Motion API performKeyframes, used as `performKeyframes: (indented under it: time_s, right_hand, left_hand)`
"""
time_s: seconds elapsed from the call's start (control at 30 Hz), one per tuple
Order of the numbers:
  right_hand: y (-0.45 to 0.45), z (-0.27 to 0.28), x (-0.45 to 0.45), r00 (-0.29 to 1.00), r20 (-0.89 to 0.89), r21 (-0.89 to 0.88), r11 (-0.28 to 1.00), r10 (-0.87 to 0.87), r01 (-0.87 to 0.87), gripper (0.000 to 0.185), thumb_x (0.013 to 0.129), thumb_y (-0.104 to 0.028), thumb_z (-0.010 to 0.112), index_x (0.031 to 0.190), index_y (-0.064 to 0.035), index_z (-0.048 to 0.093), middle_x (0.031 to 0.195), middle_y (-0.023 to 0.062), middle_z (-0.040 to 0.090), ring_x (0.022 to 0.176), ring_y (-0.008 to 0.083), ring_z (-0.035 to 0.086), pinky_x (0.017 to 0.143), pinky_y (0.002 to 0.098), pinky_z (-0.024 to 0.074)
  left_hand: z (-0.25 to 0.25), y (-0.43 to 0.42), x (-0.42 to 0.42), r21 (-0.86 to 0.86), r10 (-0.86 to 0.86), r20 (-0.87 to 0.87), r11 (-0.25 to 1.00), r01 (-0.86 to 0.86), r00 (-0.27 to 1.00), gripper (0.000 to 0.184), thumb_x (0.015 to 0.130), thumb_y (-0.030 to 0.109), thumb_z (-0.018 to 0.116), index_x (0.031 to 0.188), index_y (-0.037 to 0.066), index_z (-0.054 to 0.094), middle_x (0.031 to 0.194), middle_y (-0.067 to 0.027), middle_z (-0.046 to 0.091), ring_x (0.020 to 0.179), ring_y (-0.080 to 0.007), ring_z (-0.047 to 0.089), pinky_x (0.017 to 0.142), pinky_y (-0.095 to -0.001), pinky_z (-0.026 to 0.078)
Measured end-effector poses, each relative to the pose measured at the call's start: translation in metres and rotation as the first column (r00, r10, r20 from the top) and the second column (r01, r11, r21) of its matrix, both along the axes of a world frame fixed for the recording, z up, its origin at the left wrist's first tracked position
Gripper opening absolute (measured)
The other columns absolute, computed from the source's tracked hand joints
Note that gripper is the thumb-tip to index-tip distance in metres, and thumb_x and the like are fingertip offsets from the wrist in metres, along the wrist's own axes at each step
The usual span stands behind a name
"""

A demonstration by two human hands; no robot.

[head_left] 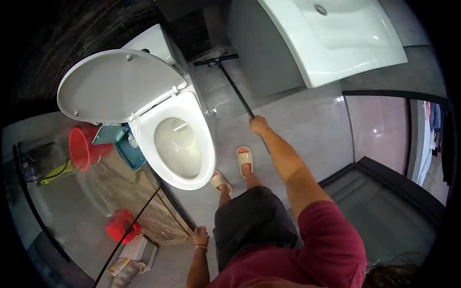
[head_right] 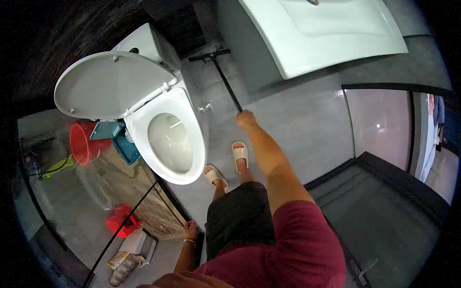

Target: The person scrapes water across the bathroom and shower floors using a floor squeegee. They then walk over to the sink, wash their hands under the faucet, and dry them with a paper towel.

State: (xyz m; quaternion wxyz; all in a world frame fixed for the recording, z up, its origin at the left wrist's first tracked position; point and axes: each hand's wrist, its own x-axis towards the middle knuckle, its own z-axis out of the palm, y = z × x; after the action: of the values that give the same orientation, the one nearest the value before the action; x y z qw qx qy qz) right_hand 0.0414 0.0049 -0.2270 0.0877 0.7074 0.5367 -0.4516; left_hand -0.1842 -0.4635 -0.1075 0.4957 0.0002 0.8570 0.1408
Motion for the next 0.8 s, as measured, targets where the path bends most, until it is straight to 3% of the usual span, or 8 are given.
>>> performKeyframes:
  time_s: [0.13, 0.17, 0.43, 0.5, 0.53, 0.57, 0.73, 0.8]
  right_hand:
    - [-0.053, 0.015, 0.049, 0.99, 0.064, 0.188, 0.973, 0.122, -0.133, 0.041, 0.081, -0.031, 0.033, 0.074, 0.0053, 0.053, 0.058, 0.0187, 0.055, 0.057, 0.0322, 0.056, 0.06, 0.0389, 0.0443]
    - [-0.068, 0.046, 0.07, 0.943, -0.013, -0.056, 0.942, 0.332, -0.332, 0.038, 0.081, -0.03, 0.035, 0.079, 0.0033, 0.051, 0.077, 0.0227, 0.054, 0.075, 0.0364, 0.053, 0.067, 0.0425, 0.0417]
    - [-0.194, 0.11, 0.144, 0.97, 0.158, -0.299, 0.945, 0.185, -0.131, 0.032, 0.081, -0.026, 0.037, 0.084, 0.0043, 0.047, 0.072, 0.0249, 0.053, 0.064, 0.0358, 0.054, 0.058, 0.0434, 0.0428]
    - [-0.181, 0.024, 0.147, 0.935, 0.185, -0.125, 0.951, 0.303, -0.284, 0.036, 0.082, -0.029, 0.036, 0.089, 0.0043, 0.046, 0.069, 0.0211, 0.054, 0.056, 0.0298, 0.056, 0.054, 0.039, 0.0454]
    - [-0.124, 0.061, 0.101, 0.984, 0.157, -0.38, 0.925, 0.078, -0.012, 0.037, 0.081, -0.031, 0.035, 0.085, 0.0028, 0.049, 0.071, 0.0217, 0.055, 0.067, 0.0347, 0.055, 0.062, 0.0415, 0.0436]
    - [-0.141, -0.074, 0.14, 0.92, -0.047, 0.184, 0.909, 0.389, -0.375, 0.039, 0.082, -0.032, 0.035, 0.082, 0.004, 0.05, 0.069, 0.021, 0.056, 0.065, 0.0344, 0.055, 0.06, 0.0415, 0.0434]
    - [-0.043, 0.032, 0.034, 0.998, -0.001, -0.142, 0.988, -0.065, 0.064, 0.052, 0.083, -0.041, 0.027, 0.075, 0.0036, 0.051, 0.056, 0.0202, 0.053, 0.055, 0.0327, 0.055, 0.053, 0.0386, 0.0447]
    - [-0.101, -0.004, 0.096, 0.996, 0.043, 0.06, 0.995, 0.08, -0.083, 0.053, 0.082, -0.043, 0.027, 0.077, 0.0045, 0.051, 0.069, 0.0256, 0.053, 0.066, 0.0386, 0.052, 0.06, 0.0428, 0.0416]
  left_hand:
    - [0.007, 0.014, 0.006, 0.03, 0.042, -0.037, 0.999, -0.041, 0.998, 0.031, 0.076, 0.024, 0.052, 0.09, -0.004, 0.049, 0.074, -0.0091, 0.053, 0.059, -0.0152, 0.052, 0.049, -0.0276, 0.045]
    - [-0.001, 0.006, 0.004, 0.011, 0.024, -0.02, 1.0, -0.024, 1.0, 0.031, 0.076, 0.024, 0.052, 0.089, -0.004, 0.05, 0.075, -0.0099, 0.053, 0.059, -0.0157, 0.052, 0.049, -0.0278, 0.045]
    - [-0.017, -0.01, 0.022, 0.037, -0.048, -0.063, 0.998, 0.051, 0.997, 0.036, 0.075, 0.029, 0.052, 0.089, -0.004, 0.052, 0.065, -0.0111, 0.052, 0.052, -0.0171, 0.051, 0.047, -0.0297, 0.044]
    - [-0.012, 0.001, 0.03, 0.036, -0.045, -0.076, 0.998, 0.048, 0.996, 0.036, 0.075, 0.029, 0.053, 0.089, -0.004, 0.051, 0.072, -0.0131, 0.052, 0.053, -0.0177, 0.052, 0.047, -0.0297, 0.044]
    - [-0.007, 0.001, 0.034, 0.043, -0.055, -0.09, 0.997, 0.059, 0.994, 0.036, 0.075, 0.029, 0.053, 0.089, -0.004, 0.051, 0.079, -0.015, 0.052, 0.054, -0.0183, 0.053, 0.046, -0.0298, 0.045]
    - [-0.016, -0.012, 0.032, 0.055, -0.041, -0.032, 0.998, 0.043, 0.999, 0.035, 0.075, 0.028, 0.052, 0.09, -0.003, 0.051, 0.092, -0.017, 0.048, 0.058, -0.0192, 0.054, 0.046, -0.0298, 0.046]
    - [0.0, -0.01, 0.037, 0.046, 0.033, -0.095, 0.999, -0.029, 0.995, 0.032, 0.076, 0.026, 0.051, 0.091, -0.003, 0.051, 0.085, -0.0145, 0.05, 0.058, -0.0175, 0.054, 0.045, -0.027, 0.045]
    - [0.02, -0.002, 0.045, 0.032, 0.056, -0.062, 0.998, -0.054, 0.996, 0.032, 0.076, 0.026, 0.052, 0.09, -0.003, 0.051, 0.081, -0.0138, 0.051, 0.058, -0.0168, 0.053, 0.047, -0.0276, 0.045]
